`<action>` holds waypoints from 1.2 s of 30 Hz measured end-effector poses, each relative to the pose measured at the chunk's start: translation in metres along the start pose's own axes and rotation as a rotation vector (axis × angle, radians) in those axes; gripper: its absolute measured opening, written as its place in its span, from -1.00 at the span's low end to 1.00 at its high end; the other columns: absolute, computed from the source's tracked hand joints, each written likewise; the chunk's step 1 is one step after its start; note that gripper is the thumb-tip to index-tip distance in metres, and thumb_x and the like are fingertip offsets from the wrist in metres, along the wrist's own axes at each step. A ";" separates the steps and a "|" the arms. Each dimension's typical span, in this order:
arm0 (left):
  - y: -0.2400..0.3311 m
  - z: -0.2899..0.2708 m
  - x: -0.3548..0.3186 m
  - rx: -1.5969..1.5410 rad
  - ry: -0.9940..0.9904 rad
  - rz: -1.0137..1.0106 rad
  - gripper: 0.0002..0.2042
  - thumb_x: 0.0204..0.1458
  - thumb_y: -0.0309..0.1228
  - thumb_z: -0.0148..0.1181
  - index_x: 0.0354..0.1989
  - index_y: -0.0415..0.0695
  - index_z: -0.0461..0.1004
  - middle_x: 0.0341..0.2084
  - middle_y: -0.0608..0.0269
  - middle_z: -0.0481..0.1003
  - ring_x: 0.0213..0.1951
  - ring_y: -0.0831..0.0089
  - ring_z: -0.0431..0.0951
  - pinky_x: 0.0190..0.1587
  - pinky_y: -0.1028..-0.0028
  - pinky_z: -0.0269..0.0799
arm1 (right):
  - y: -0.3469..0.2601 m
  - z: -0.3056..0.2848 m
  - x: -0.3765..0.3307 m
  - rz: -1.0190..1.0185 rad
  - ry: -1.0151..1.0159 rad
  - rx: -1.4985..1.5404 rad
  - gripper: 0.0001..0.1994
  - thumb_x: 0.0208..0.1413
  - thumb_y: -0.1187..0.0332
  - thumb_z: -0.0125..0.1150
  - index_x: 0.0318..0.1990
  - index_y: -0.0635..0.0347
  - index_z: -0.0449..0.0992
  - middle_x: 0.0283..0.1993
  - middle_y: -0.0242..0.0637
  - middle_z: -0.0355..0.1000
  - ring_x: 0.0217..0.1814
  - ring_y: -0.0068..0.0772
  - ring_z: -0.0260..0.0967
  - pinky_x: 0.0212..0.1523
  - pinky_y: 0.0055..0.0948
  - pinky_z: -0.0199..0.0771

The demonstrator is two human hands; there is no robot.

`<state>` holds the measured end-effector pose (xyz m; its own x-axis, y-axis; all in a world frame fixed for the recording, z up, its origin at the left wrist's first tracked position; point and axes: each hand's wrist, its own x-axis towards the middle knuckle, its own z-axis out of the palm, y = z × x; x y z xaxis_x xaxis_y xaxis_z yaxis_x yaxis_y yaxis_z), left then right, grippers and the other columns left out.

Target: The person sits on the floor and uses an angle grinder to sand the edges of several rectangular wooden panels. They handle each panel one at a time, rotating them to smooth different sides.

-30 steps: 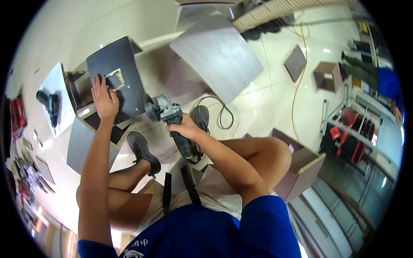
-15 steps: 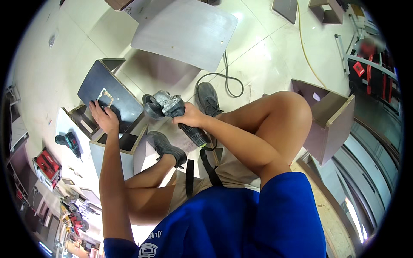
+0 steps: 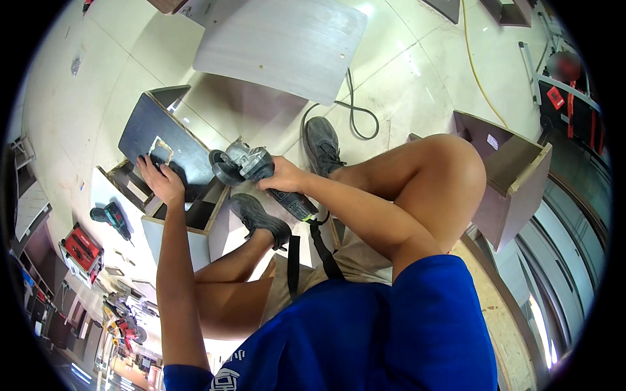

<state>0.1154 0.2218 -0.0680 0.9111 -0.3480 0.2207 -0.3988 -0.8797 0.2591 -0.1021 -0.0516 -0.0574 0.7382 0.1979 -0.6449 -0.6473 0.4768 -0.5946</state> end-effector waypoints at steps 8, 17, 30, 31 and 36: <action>0.002 0.001 0.001 0.008 0.005 0.009 -0.47 0.20 -0.40 -0.09 0.36 -0.32 0.21 0.42 -0.25 0.10 0.45 -0.20 0.04 0.48 -0.01 -0.08 | -0.025 -0.006 0.034 0.031 -0.040 -0.007 -0.77 -0.05 0.49 0.38 -0.24 0.34 0.50 -0.44 -0.23 0.52 -0.49 -0.40 0.52 -0.42 -0.35 0.56; -0.002 0.001 -0.001 0.011 -0.011 -0.002 -0.42 0.17 -0.38 -0.07 0.39 -0.33 0.17 0.43 -0.26 0.08 0.47 -0.24 0.00 0.47 -0.07 -0.12 | -0.073 -0.008 0.079 0.028 -0.082 -0.126 -0.84 -0.05 0.42 0.37 -0.39 0.30 0.52 -0.48 -0.22 0.52 -0.52 -0.40 0.51 -0.44 -0.37 0.53; -0.001 0.003 0.000 0.001 -0.003 -0.001 -0.43 0.15 -0.40 -0.04 0.37 -0.34 0.20 0.42 -0.27 0.10 0.46 -0.23 0.03 0.46 -0.08 -0.10 | -0.125 -0.013 0.147 0.041 -0.106 -0.201 -0.81 -0.04 0.37 0.37 -0.34 0.28 0.53 -0.45 -0.24 0.53 -0.49 -0.42 0.52 -0.43 -0.39 0.58; -0.002 0.002 -0.001 0.006 0.000 -0.004 -0.43 0.15 -0.40 -0.04 0.37 -0.34 0.20 0.42 -0.27 0.10 0.46 -0.23 0.03 0.46 -0.08 -0.10 | -0.123 -0.014 0.139 0.050 -0.121 -0.242 -0.82 -0.04 0.37 0.37 -0.35 0.28 0.52 -0.46 -0.24 0.53 -0.49 -0.42 0.52 -0.42 -0.39 0.57; 0.005 0.000 -0.001 0.032 -0.010 -0.020 -0.44 0.16 -0.40 -0.06 0.36 -0.34 0.20 0.41 -0.31 0.11 0.43 -0.26 0.07 0.46 -0.06 -0.06 | -0.080 -0.025 0.083 -0.005 -0.110 -0.357 -0.81 -0.05 0.42 0.37 -0.31 0.31 0.53 -0.46 -0.27 0.52 -0.47 -0.46 0.51 -0.38 -0.39 0.56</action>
<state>0.1125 0.2177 -0.0669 0.9198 -0.3337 0.2063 -0.3774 -0.8963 0.2328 0.0064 -0.0946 -0.0748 0.7451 0.2965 -0.5974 -0.6546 0.1536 -0.7402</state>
